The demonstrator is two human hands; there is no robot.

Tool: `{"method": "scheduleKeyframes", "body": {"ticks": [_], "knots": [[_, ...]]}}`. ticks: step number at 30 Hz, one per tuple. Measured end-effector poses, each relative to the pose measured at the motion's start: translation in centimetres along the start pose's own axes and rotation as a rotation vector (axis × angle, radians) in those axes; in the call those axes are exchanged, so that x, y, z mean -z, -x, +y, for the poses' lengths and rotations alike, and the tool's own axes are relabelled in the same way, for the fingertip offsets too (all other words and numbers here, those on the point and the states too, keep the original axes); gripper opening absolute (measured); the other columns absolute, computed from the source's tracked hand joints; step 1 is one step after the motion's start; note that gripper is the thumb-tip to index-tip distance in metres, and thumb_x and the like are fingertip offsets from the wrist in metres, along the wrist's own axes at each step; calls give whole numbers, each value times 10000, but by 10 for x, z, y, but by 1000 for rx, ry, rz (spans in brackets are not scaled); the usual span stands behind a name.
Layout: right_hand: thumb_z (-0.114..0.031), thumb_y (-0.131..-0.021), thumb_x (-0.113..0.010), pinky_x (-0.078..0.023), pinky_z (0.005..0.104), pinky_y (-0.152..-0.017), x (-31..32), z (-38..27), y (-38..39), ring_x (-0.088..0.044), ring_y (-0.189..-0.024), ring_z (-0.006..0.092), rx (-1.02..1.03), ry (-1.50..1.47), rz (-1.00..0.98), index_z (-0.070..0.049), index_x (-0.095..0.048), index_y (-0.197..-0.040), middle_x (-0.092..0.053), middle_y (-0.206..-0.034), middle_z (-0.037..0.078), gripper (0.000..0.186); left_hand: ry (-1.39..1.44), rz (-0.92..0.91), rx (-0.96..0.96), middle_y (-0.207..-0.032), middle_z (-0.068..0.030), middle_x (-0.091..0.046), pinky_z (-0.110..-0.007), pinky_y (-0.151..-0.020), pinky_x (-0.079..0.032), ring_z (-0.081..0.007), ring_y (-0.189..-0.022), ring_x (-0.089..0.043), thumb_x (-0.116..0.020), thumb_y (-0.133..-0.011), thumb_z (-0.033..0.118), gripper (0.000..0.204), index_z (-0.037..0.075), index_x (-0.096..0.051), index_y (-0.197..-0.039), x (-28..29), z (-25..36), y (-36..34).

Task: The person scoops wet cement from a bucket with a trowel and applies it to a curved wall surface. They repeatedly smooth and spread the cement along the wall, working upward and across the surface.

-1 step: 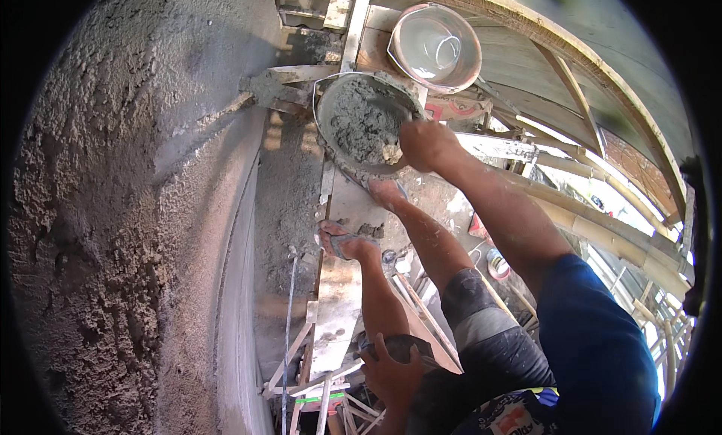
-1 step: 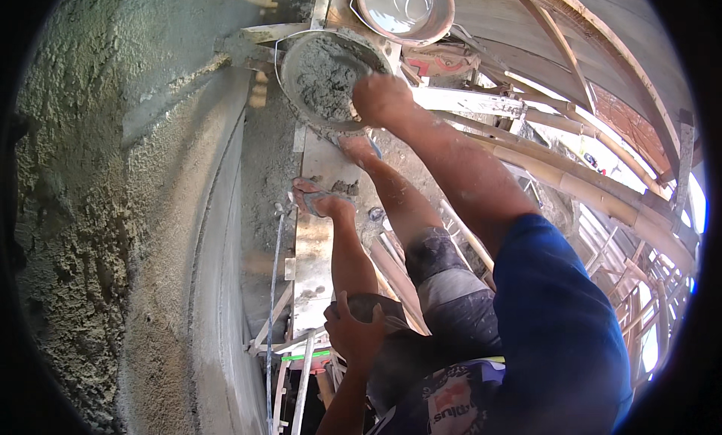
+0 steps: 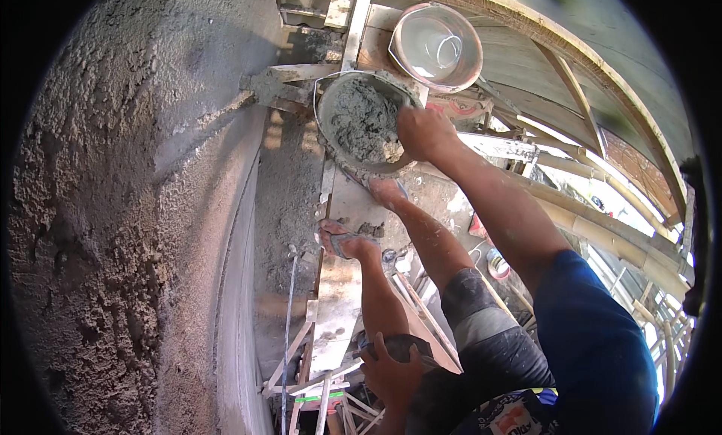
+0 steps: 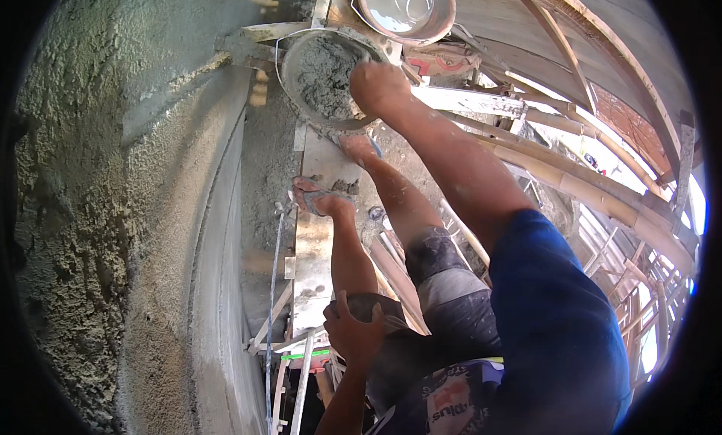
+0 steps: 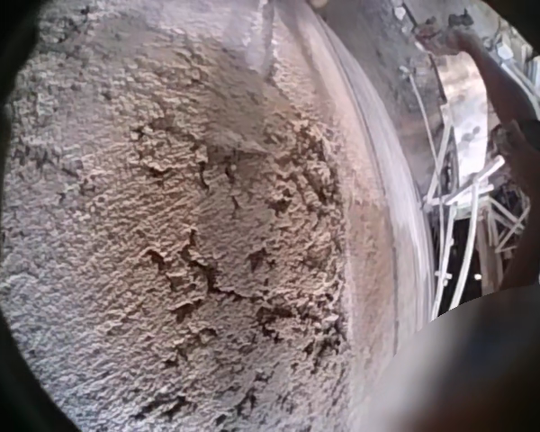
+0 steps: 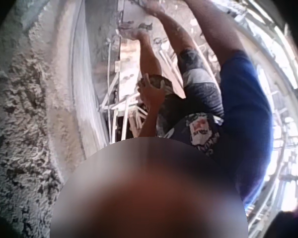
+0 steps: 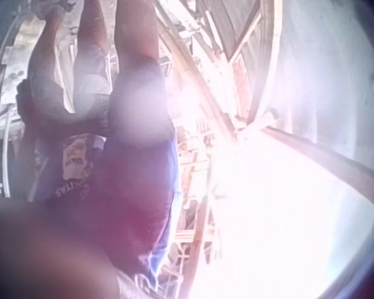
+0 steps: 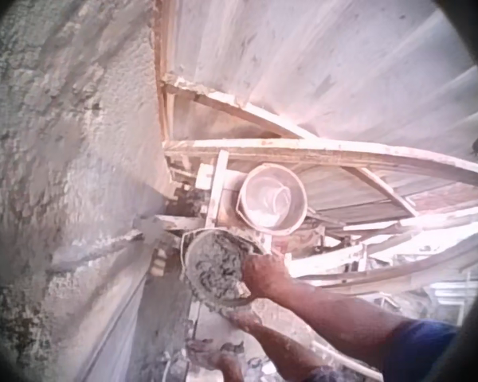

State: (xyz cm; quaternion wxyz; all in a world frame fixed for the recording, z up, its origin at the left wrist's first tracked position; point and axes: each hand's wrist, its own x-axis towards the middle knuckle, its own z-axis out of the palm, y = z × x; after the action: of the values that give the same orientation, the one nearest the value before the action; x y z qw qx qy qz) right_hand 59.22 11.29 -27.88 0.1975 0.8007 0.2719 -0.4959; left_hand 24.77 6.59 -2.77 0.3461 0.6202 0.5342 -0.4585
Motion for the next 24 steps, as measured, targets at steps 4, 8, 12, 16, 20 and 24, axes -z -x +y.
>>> {"method": "scheduleKeyframes", "body": {"ticks": [4, 8, 12, 16, 20, 24], "knots": [[-193, -971, -550, -613, 414, -754, -22, -50, -31, -703, -1103, 302, -89, 19, -75, -58, -741, -1055, -697, -1200, 174, 249, -38, 7, -9, -1256, -240, -506, -556, -924, -488, -443, -1147, -540, -780, -748, 414, 766, 128, -505, -1403, 3, 0, -1], [-171, -899, -672, -622, 466, -720, -42, -46, -10, -720, -1057, 300, 24, 262, -162, -55, -749, -1129, -729, -1168, 118, 268, -17, -9, -18, -1264, -234, -503, -557, -919, -490, -447, -1141, -540, -783, -751, 421, 769, 130, -503, -1406, 8, 1, -2], [-79, -864, -656, -587, 402, -866, 40, -4, -3, -717, -1069, 306, 117, 182, -147, -58, -746, -1138, -728, -1159, 153, 289, -29, -4, -29, -1258, -229, -506, -552, -912, -493, -442, -1130, -546, -781, -753, 415, 766, 128, -505, -1408, 8, 0, -4], [-133, -781, -787, -588, 430, -708, 56, -71, -32, -730, -982, 251, 38, 228, 100, -130, -776, -1094, -751, -1102, 76, 314, -57, 10, -42, -1257, -230, -507, -548, -910, -496, -442, -1123, -551, -780, -752, 411, 766, 130, -507, -1409, 5, -3, -5], [-63, -719, -764, -548, 440, -536, -52, -103, 0, -692, -793, 225, 222, 983, 326, -88, -748, -1015, -700, -966, 49, 297, -41, 43, -76, -1285, -267, -502, -575, -848, -519, -478, -1072, -578, -762, -715, 454, 773, 130, -540, -1381, 5, -6, -5], [-229, -917, -642, -577, 391, -759, -66, -28, 26, -706, -946, 263, 122, 347, 40, -58, -665, -1102, -685, -1076, 127, 253, -32, 59, -78, -1271, -263, -511, -577, -851, -519, -478, -1092, -570, -758, -723, 444, 766, 125, -531, -1381, 6, -6, -6]]}}
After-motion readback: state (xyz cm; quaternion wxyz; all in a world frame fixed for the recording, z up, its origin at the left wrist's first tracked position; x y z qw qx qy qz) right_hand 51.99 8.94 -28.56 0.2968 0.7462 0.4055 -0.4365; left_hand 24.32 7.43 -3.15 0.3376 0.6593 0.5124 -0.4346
